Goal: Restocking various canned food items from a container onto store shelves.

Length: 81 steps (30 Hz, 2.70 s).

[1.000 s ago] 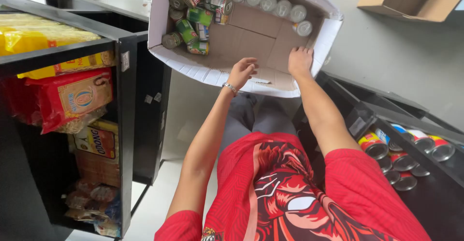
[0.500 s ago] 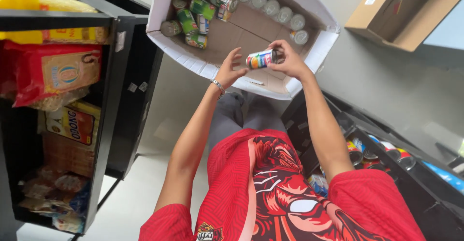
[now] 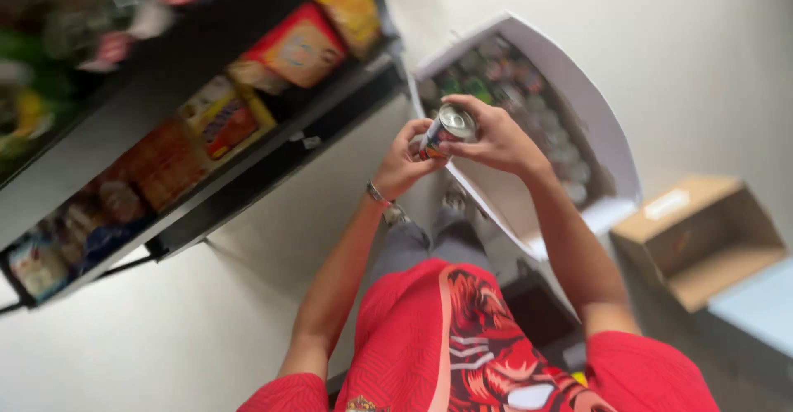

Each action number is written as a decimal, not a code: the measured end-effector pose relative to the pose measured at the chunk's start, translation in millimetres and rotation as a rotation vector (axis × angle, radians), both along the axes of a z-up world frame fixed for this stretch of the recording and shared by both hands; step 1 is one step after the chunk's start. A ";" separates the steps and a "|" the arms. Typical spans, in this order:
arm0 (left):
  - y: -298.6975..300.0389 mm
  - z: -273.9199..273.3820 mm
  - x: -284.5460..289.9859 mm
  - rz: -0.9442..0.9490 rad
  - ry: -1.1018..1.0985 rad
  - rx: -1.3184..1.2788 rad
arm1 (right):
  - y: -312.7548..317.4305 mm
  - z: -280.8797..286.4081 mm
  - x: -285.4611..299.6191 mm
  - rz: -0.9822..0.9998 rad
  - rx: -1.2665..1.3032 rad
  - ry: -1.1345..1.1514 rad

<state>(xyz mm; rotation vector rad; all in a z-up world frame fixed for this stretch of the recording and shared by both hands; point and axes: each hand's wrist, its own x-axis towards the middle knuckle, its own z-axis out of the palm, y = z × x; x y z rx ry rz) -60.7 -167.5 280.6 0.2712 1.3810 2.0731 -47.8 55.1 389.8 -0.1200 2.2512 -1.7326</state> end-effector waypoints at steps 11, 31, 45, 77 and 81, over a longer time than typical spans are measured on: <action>-115.9 146.1 -17.2 0.528 0.602 -0.273 | -141.8 168.6 -62.8 0.384 0.337 0.553; -210.5 289.4 -152.7 0.915 1.413 -1.088 | -209.2 247.2 -218.7 0.188 0.188 1.058; -240.6 247.8 -290.7 0.299 0.757 -1.737 | -290.2 192.5 -396.6 0.080 0.507 1.041; -58.5 243.7 -180.1 -0.269 1.040 -0.671 | -28.5 103.8 -110.4 -0.123 -0.108 0.283; 12.1 201.2 -147.1 -0.605 0.839 -0.574 | 70.6 21.8 6.2 -0.569 -0.268 -0.026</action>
